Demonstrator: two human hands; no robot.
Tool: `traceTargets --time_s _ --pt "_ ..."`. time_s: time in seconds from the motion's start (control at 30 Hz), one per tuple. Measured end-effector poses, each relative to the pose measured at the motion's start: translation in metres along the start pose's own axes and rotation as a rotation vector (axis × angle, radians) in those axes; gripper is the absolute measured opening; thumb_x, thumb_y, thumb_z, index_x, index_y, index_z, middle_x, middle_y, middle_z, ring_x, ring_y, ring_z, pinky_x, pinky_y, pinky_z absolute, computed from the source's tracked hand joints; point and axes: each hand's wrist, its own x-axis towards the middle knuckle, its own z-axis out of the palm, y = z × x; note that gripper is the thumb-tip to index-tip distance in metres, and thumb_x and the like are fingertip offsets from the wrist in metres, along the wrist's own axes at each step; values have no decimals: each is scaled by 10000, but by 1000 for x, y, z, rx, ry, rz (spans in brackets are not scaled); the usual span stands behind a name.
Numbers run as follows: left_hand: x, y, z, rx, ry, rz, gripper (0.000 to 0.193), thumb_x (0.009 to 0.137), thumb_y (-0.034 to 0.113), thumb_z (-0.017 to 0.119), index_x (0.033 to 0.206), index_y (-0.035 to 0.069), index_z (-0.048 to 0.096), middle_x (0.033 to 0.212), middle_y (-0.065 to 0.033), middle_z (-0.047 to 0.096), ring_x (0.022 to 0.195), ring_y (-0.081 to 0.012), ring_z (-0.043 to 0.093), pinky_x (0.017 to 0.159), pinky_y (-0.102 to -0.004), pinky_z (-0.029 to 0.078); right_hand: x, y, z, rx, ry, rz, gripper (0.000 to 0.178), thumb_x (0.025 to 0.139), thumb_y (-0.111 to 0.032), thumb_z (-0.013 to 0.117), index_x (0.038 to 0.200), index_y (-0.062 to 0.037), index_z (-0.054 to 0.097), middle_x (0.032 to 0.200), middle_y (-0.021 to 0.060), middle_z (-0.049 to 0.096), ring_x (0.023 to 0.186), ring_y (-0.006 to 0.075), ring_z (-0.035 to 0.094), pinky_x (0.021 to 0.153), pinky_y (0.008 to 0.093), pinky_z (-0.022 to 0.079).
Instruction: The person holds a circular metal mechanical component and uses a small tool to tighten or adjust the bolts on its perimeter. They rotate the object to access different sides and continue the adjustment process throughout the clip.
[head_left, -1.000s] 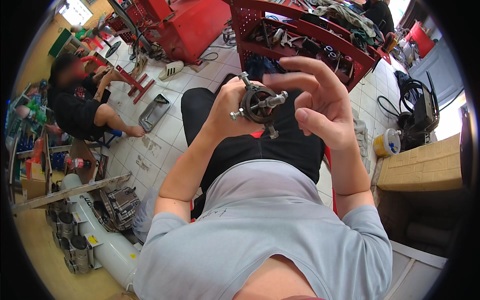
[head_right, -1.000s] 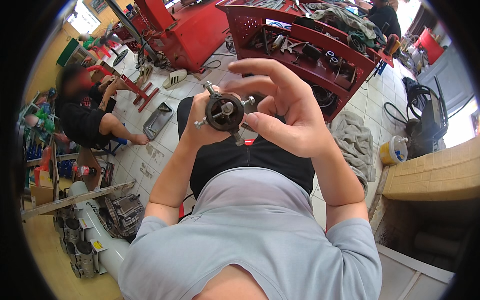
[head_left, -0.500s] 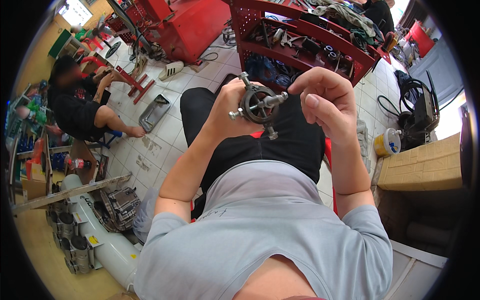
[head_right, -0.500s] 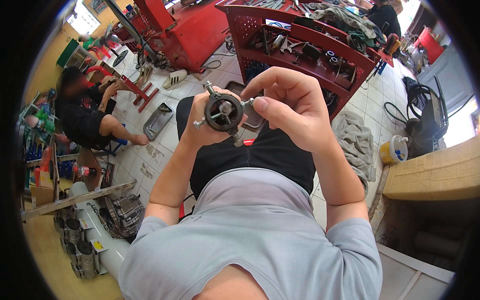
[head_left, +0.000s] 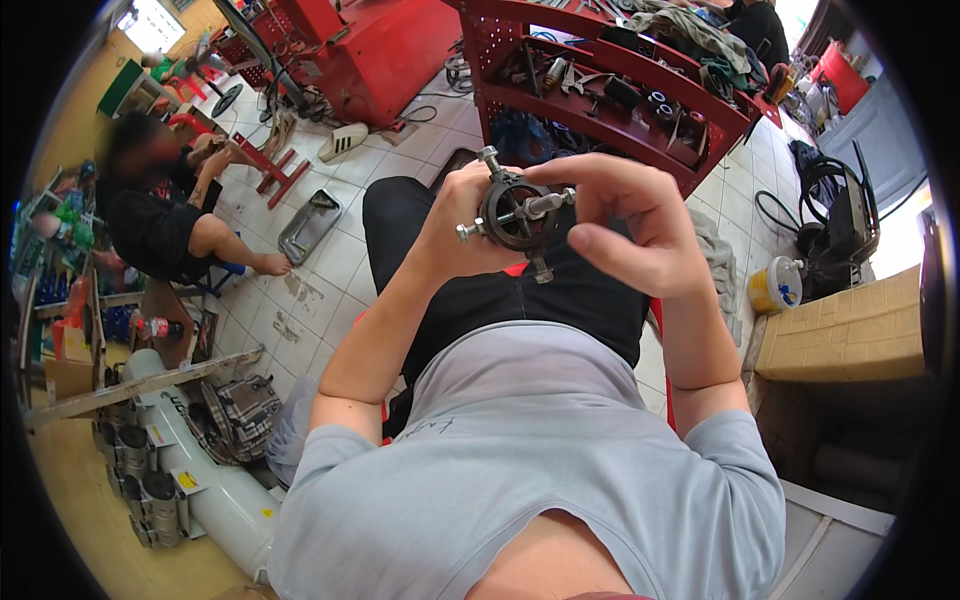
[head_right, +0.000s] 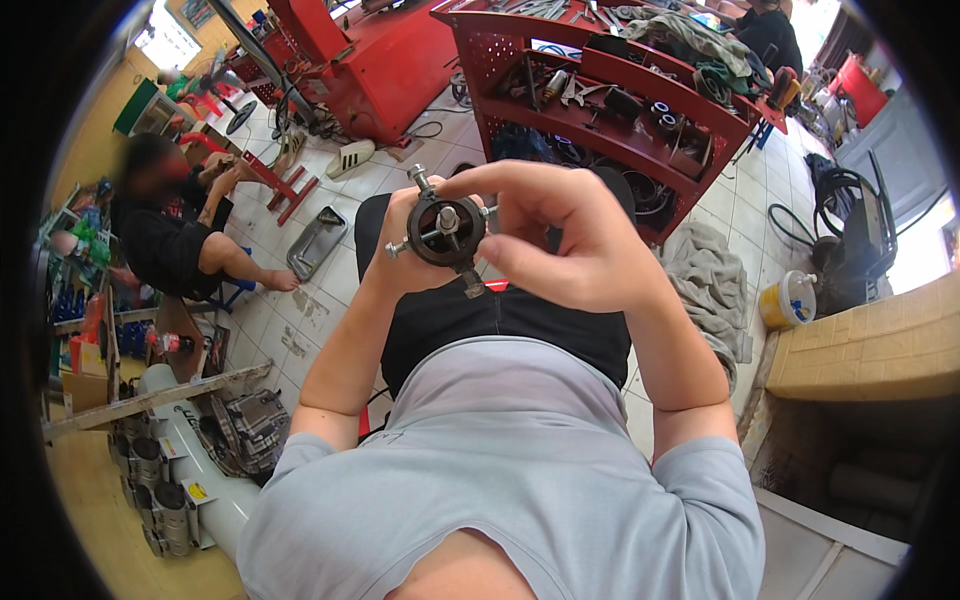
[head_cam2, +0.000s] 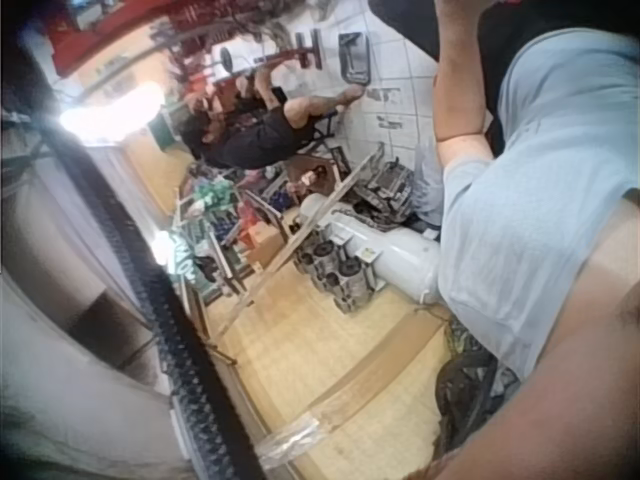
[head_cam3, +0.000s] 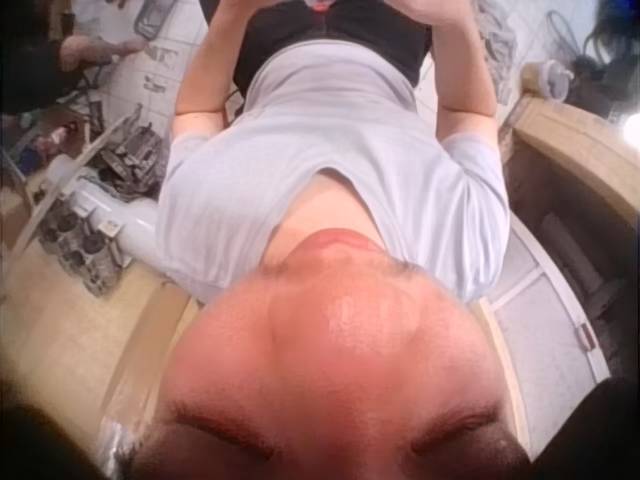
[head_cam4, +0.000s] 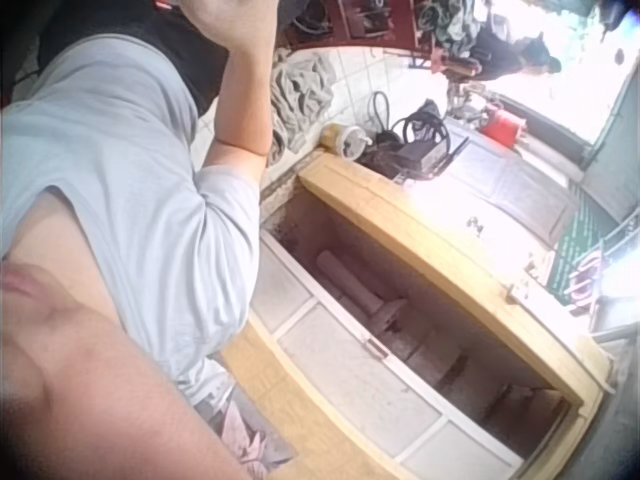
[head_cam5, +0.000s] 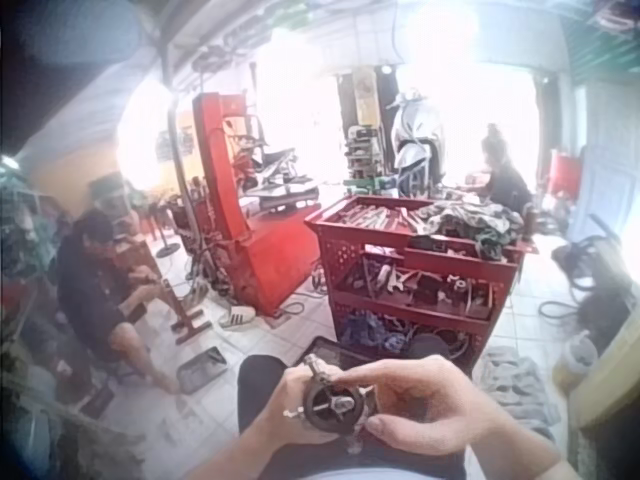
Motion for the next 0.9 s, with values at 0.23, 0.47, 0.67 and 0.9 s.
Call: traceTargets --time_s 0.23,0.47,0.67,0.9 --pt "-2 5 -1 -145 57 -215 327 614 146 853 878 25 704 782 -96 695 662 -191 630 670 -313 490 -3 3 -2 -9 46 -4 192 835 -110 693 984 5 650 573 -30 477 527 26 378 483 230 292" --pt "3 5 -2 -96 14 -76 207 694 92 788 843 22 662 761 -50 680 673 -155 651 663 -291 526 -5 0 3 64 10 88 302 833 -121 719 1101 -2 647 541 -49 451 500 21 335 468 235 243" --pt "1 4 0 -53 31 -86 225 702 104 782 866 14 657 759 -53 675 677 -163 654 668 -297 528 1 -10 4 102 36 134 150 864 -134 718 863 -1 650 542 -58 435 511 17 334 465 236 244" --pt "0 1 1 -115 60 -140 278 662 129 831 870 17 685 761 -70 696 651 -164 648 647 -299 509 2 -10 3 124 62 148 173 856 -130 731 803 -11 618 538 -59 412 516 23 325 464 241 241"
